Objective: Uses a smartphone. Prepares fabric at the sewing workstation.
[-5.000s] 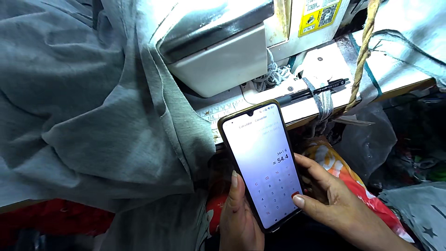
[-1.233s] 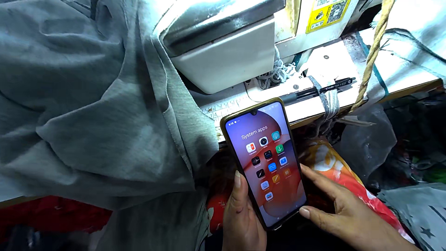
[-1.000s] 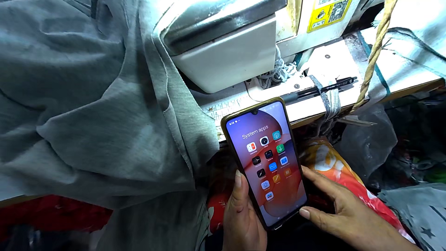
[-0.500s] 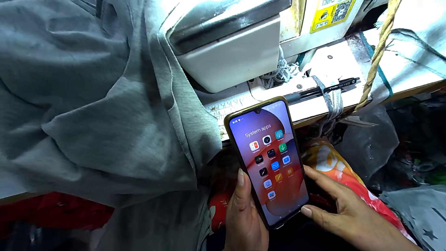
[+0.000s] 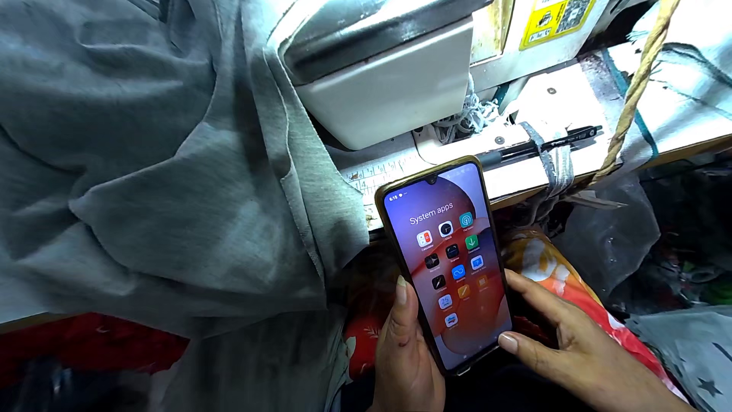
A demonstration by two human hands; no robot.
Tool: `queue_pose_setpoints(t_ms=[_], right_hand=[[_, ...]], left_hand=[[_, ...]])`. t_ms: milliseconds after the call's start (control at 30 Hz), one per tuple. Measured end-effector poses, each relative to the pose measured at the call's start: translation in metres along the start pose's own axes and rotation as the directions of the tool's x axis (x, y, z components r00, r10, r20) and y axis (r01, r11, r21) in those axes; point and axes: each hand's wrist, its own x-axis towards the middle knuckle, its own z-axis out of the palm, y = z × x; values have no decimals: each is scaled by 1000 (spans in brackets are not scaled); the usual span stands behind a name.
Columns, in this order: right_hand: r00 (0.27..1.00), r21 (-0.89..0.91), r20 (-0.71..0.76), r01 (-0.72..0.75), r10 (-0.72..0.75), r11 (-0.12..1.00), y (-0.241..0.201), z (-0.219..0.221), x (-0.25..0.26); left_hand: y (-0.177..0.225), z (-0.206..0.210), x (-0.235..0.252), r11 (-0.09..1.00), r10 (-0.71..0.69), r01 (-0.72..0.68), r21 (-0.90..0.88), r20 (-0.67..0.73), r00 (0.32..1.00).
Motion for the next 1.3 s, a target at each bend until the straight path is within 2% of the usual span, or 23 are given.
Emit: queue_pose_setpoints(t_ms=[167, 500, 667, 800, 1067, 1300], right_hand=[[998, -10, -48, -33, 32, 999, -4, 6, 3], [998, 24, -43, -37, 38, 999, -6, 2, 0], [996, 149, -54, -68, 77, 986, -8, -1, 1], [997, 69, -69, -39, 43, 997, -6, 2, 1], [991, 38, -130, -29, 34, 999, -6, 6, 3], [990, 57, 13, -142, 142, 988, -8, 3, 3]], left_hand=[[-1, -1, -1, 1000, 5, -5, 23, 7, 1000], [-2, -3, -1, 999, 11, -12, 40, 16, 1000], [-1, -1, -1, 1000, 1, -1, 17, 20, 1000], [0, 0, -2, 1000, 1, -1, 24, 2, 1000], [-1, -1, -1, 1000, -6, 6, 14, 21, 1000], [-4, -4, -1, 1000, -9, 8, 20, 23, 1000]])
